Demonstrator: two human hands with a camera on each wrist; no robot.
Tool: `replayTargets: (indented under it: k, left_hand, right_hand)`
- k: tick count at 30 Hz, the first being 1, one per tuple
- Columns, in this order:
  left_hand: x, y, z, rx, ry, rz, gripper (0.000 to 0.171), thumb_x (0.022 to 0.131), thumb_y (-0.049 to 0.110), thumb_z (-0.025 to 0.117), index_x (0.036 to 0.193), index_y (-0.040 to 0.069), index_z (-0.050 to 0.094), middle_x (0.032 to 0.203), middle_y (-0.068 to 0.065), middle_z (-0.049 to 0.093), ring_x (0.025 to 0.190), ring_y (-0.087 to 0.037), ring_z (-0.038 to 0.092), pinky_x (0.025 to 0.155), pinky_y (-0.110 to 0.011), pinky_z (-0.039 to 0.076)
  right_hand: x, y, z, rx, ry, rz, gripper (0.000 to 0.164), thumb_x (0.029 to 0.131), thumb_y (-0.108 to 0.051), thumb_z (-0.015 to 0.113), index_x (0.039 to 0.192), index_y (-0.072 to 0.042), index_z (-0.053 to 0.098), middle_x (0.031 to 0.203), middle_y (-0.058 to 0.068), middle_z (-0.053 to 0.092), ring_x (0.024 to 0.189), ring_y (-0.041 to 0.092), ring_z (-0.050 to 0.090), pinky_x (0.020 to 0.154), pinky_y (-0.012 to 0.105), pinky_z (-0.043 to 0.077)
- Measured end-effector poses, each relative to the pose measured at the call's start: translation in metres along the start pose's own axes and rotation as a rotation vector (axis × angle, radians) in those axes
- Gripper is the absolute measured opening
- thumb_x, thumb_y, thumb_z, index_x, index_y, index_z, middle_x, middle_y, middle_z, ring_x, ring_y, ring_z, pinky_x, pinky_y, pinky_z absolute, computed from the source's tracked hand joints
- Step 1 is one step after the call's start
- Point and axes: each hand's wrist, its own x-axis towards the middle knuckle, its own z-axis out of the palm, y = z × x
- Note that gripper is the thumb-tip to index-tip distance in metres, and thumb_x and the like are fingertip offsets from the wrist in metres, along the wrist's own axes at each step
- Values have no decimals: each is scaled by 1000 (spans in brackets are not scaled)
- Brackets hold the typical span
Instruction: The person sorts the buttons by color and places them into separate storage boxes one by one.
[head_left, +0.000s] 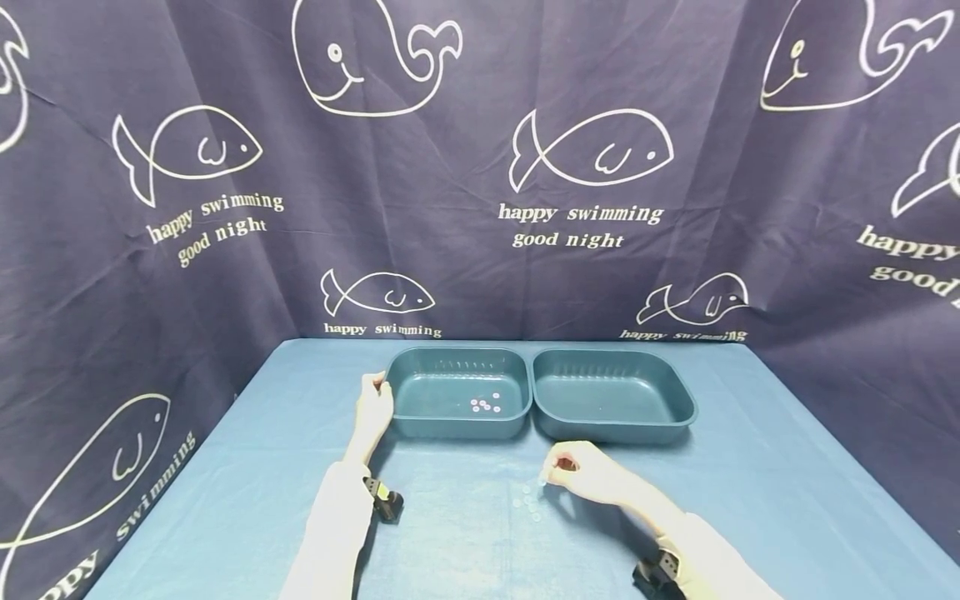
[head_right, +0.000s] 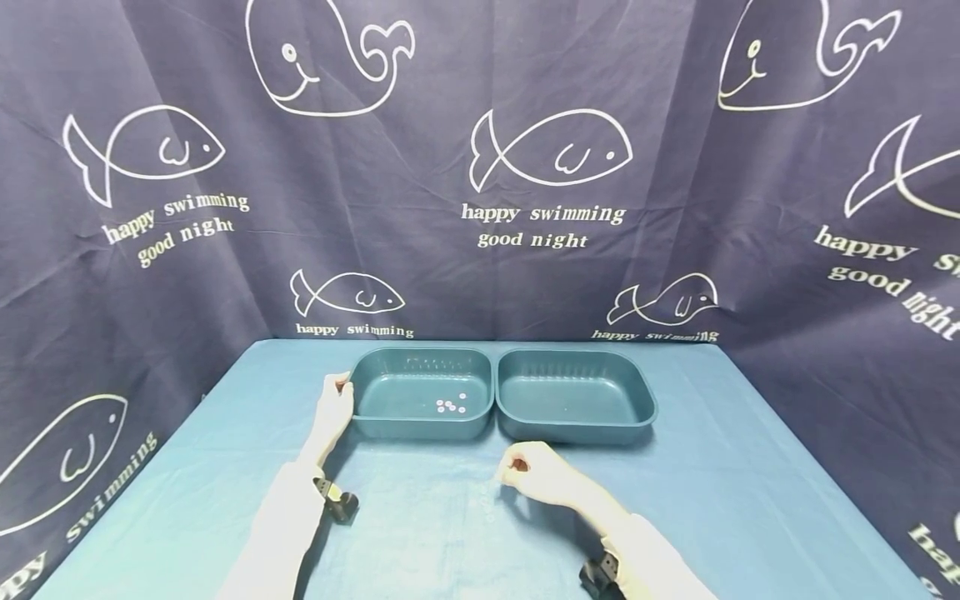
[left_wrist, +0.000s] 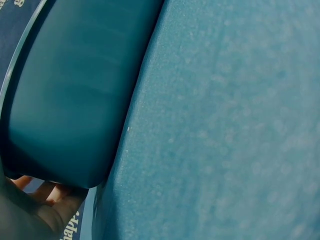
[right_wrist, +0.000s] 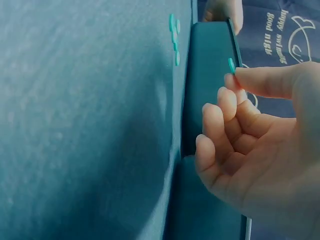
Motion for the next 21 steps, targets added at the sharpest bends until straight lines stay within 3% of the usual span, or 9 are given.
replayTargets:
  k: [12,21]
  left_hand:
    - [0,1,0,5,-8,-7,27,95,5,37,119,-6,41,117,-31,54,115,-44,50,97,-53,38]
    - [0,2,0,11,-3,-19,26,95,6,37,118,-5,42,118,-30,54,115,-44,51,97,-53,38]
  right_hand:
    - [0,-3,-17,-28,55,34,5,83,-8,61,81,-9,65,72,-4,62,67,-5,50,63,18,44]
    - [2,-5,-30,6,81,75,5,87,-10,61,83,-8,64,78,5,64,70,-2,53,65,19,47]
